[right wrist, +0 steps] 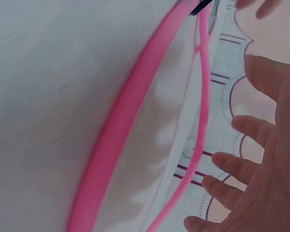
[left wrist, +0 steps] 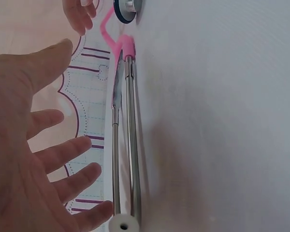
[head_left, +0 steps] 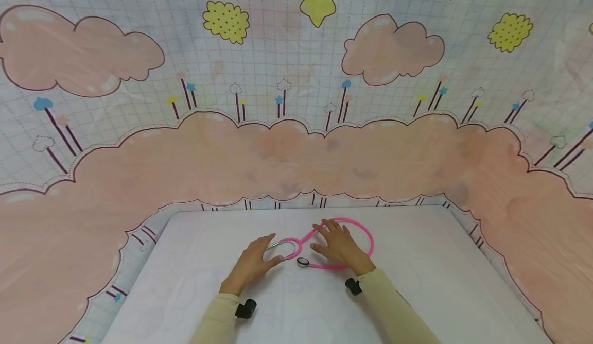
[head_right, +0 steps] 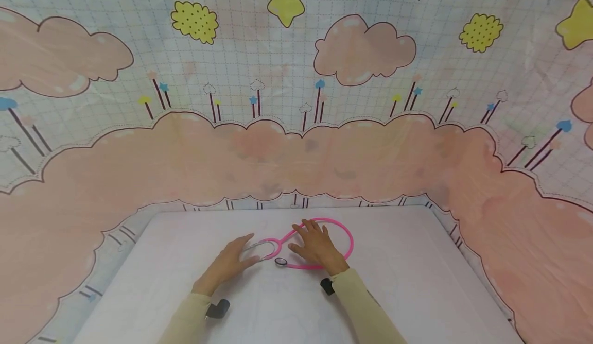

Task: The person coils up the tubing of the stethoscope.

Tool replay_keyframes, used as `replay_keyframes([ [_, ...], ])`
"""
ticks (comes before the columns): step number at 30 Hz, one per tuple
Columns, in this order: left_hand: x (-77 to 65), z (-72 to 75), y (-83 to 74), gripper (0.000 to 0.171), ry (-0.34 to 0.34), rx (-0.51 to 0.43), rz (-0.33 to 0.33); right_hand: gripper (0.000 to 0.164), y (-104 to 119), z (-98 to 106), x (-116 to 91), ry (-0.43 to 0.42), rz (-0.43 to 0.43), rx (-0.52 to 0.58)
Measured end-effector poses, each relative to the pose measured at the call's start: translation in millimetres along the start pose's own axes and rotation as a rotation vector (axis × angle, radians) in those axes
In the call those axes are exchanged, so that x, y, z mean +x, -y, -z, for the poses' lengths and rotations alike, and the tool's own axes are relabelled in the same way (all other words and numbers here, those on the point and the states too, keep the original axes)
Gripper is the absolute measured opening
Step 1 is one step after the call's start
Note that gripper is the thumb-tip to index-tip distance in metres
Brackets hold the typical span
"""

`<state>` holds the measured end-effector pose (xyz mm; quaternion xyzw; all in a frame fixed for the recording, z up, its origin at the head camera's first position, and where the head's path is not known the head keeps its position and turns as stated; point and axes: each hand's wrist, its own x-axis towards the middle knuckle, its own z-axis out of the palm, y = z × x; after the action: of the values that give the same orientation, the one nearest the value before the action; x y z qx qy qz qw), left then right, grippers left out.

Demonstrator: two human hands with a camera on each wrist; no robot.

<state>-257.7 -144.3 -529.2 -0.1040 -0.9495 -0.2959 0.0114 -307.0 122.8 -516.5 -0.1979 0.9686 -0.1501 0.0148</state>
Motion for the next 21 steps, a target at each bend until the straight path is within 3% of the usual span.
replay_keyframes([
  [9, -1.1, -0.6, 2.1, 0.066, 0.016, -0.043, 0.037, 0.058, -1.9, -3.7, 7.7, -0.033, 0.034, 0.029],
  [21, 0.9, -2.7, 11.8, 0.059, -0.02, -0.032, 0.05, 0.048, -0.5, -8.1, 15.4, -0.055, 0.042, 0.004],
])
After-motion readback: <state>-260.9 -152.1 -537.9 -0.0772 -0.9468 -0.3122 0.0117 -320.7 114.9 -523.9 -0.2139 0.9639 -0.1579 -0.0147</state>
